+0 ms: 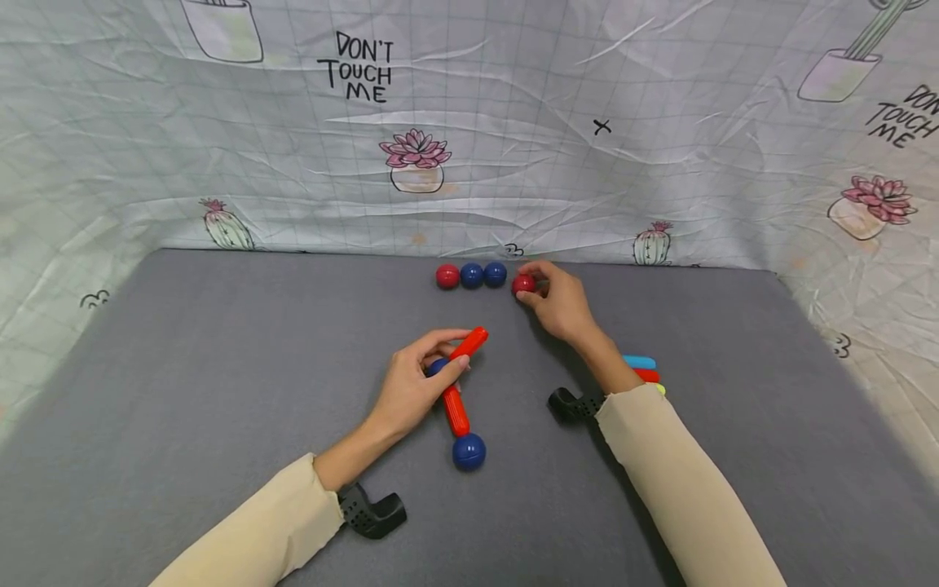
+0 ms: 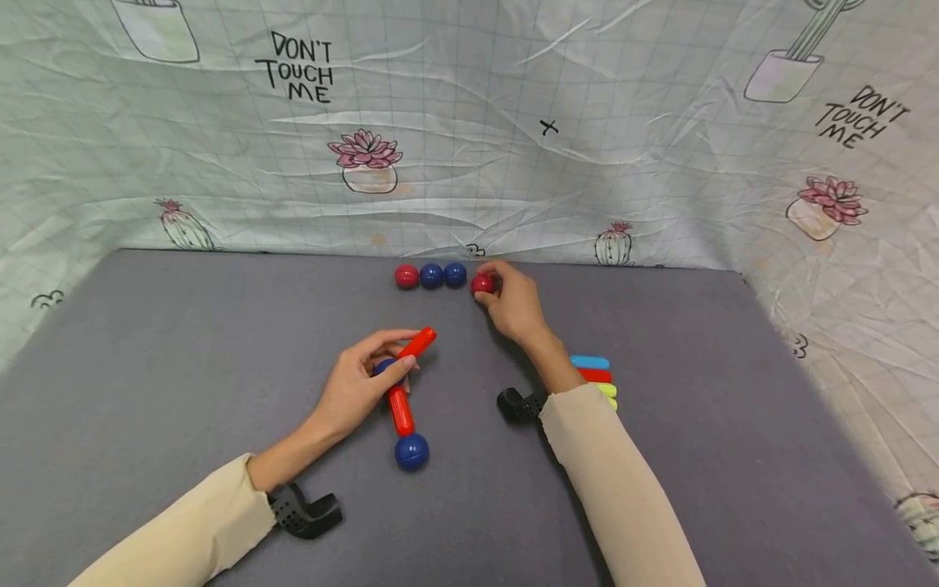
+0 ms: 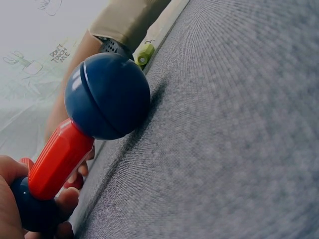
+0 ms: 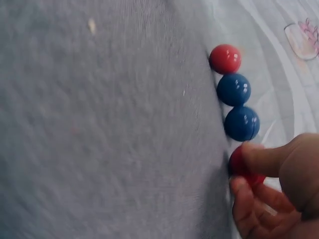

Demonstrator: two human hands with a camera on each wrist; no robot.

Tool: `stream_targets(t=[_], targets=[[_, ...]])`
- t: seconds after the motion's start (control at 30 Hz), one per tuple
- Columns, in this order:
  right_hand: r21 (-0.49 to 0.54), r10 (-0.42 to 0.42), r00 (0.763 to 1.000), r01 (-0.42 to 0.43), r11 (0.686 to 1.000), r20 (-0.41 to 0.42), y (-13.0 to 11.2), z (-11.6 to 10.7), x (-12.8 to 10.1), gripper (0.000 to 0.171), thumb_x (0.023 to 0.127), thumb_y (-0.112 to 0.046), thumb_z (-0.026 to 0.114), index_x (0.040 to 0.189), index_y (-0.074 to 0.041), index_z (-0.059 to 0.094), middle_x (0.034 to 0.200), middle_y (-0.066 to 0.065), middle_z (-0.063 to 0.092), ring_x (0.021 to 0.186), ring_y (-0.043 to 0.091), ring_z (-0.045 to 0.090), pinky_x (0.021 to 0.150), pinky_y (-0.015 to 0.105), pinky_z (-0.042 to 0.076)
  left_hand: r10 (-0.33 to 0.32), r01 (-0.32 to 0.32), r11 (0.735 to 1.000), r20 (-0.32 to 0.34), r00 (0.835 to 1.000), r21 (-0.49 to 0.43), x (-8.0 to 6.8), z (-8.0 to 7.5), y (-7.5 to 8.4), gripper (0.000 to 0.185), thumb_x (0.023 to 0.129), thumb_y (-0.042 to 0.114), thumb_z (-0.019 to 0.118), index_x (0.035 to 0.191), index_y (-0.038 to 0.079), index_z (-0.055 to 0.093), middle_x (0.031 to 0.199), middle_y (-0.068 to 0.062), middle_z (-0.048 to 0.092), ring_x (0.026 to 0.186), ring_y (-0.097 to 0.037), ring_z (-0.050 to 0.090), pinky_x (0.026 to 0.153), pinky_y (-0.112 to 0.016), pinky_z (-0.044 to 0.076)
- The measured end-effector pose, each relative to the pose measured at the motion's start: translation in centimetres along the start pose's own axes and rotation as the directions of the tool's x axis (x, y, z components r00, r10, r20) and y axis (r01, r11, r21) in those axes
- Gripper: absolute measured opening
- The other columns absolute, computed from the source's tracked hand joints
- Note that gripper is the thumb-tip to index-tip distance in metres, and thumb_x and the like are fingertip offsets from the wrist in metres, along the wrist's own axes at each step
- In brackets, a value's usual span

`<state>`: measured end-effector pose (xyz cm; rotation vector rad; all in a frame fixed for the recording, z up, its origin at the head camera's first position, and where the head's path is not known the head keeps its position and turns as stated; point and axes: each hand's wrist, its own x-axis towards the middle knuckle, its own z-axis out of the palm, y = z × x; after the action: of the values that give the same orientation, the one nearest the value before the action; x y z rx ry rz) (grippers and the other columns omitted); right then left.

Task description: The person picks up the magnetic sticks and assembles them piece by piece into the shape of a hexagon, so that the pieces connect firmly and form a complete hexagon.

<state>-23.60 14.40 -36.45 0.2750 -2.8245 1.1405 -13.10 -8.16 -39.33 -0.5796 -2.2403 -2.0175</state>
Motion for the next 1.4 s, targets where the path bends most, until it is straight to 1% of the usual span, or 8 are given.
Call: stream_targets(t=[0.17,0.37,0.5,0.63,0.77,0.9,1.17,1.4], targets=[[0.001,0.009,1.000,-0.009,1.000,0.016,-0.6,-0.3,-1.0,0.033,0.087,-0.009,0.072,0.117,-0.004,0.058,0.111,0.016,0.062,0.088,0.028,0.058,0.076,0.039,0.045,0.007,-0.007,1.000,0.008,1.000,0.002,0.0,0.0,-0.1,0.030,0.092,0.013,0.066,0.121,0.009,0.064,0.088,-0.009,0.066,0.059,-0.019,0.062,0.054,-0.028,0.048],[0.028,0.024,0.998,-0.025,0.999,0.063,-1.4,-0.8,-2.7,0.039,0.087,-0.013,0.072,0.123,-0.007,0.060,0.112,0.014,0.060,0.086,0.027,0.060,0.071,0.037,0.049,0.013,-0.013,1.000,0.007,1.000,-0.006,0.0,0.0,-0.1,0.029,0.092,0.013,0.065,0.121,0.010,0.064,0.086,-0.009,0.066,0.063,-0.019,0.059,0.055,-0.026,0.044],[0.122,0.049,0.993,-0.062,0.991,0.112,-1.6,-1.3,-3.8,0.041,0.087,-0.018,0.072,0.125,-0.010,0.059,0.114,0.009,0.060,0.086,0.024,0.062,0.065,0.035,0.052,0.009,-0.009,1.000,0.004,1.000,-0.009,0.0,0.0,-0.1,0.028,0.092,0.012,0.066,0.121,0.011,0.064,0.086,-0.007,0.066,0.063,-0.018,0.059,0.055,-0.026,0.045],[0.253,0.045,0.986,-0.086,0.964,0.160,-1.6,-1.9,-4.7,0.043,0.086,-0.022,0.074,0.125,-0.013,0.057,0.116,0.005,0.058,0.092,0.021,0.063,0.067,0.034,0.050,0.009,-0.009,1.000,0.017,1.000,-0.010,0.0,0.0,0.0,0.029,0.093,0.013,0.065,0.121,0.011,0.064,0.086,-0.009,0.066,0.063,-0.019,0.060,0.056,-0.028,0.046],[0.342,-0.005,0.979,-0.067,0.937,0.205,-1.8,-2.4,-5.1,0.047,0.083,-0.025,0.077,0.124,-0.013,0.057,0.116,0.003,0.057,0.091,0.021,0.063,0.066,0.033,0.047,0.006,-0.006,1.000,0.028,1.000,-0.016,0.1,-0.1,0.0,0.028,0.093,0.012,0.065,0.121,0.011,0.064,0.086,-0.010,0.066,0.064,-0.021,0.060,0.056,-0.028,0.047],[0.379,-0.070,0.969,-0.025,0.925,0.236,-2.1,-2.3,-5.3,0.048,0.083,-0.024,0.078,0.125,-0.012,0.058,0.118,0.001,0.057,0.090,0.021,0.064,0.063,0.032,0.045,0.011,-0.011,1.000,0.035,0.999,-0.012,0.1,-0.1,0.0,0.028,0.093,0.011,0.065,0.121,0.011,0.064,0.086,-0.011,0.066,0.064,-0.021,0.060,0.058,-0.028,0.048],[0.358,-0.137,0.962,0.045,0.933,0.236,-5.5,-3.0,-6.6,0.039,0.083,-0.006,0.075,0.119,-0.007,0.062,0.119,0.008,0.055,0.090,0.027,0.062,0.068,0.032,0.048,0.028,-0.027,1.000,0.045,0.999,-0.012,0.1,-0.1,-0.1,0.028,0.093,0.010,0.064,0.121,0.009,0.064,0.086,-0.009,0.067,0.065,-0.022,0.060,0.061,-0.029,0.048],[0.365,-0.197,0.953,0.102,0.925,0.232,-5.7,-3.1,-6.8,0.040,0.082,-0.003,0.075,0.120,-0.006,0.062,0.113,0.008,0.054,0.092,0.026,0.062,0.070,0.031,0.051,0.011,-0.012,1.000,0.061,0.998,0.005,0.2,0.1,-0.2,0.028,0.092,0.006,0.064,0.120,0.007,0.064,0.085,-0.013,0.067,0.064,-0.023,0.060,0.061,-0.028,0.048]])
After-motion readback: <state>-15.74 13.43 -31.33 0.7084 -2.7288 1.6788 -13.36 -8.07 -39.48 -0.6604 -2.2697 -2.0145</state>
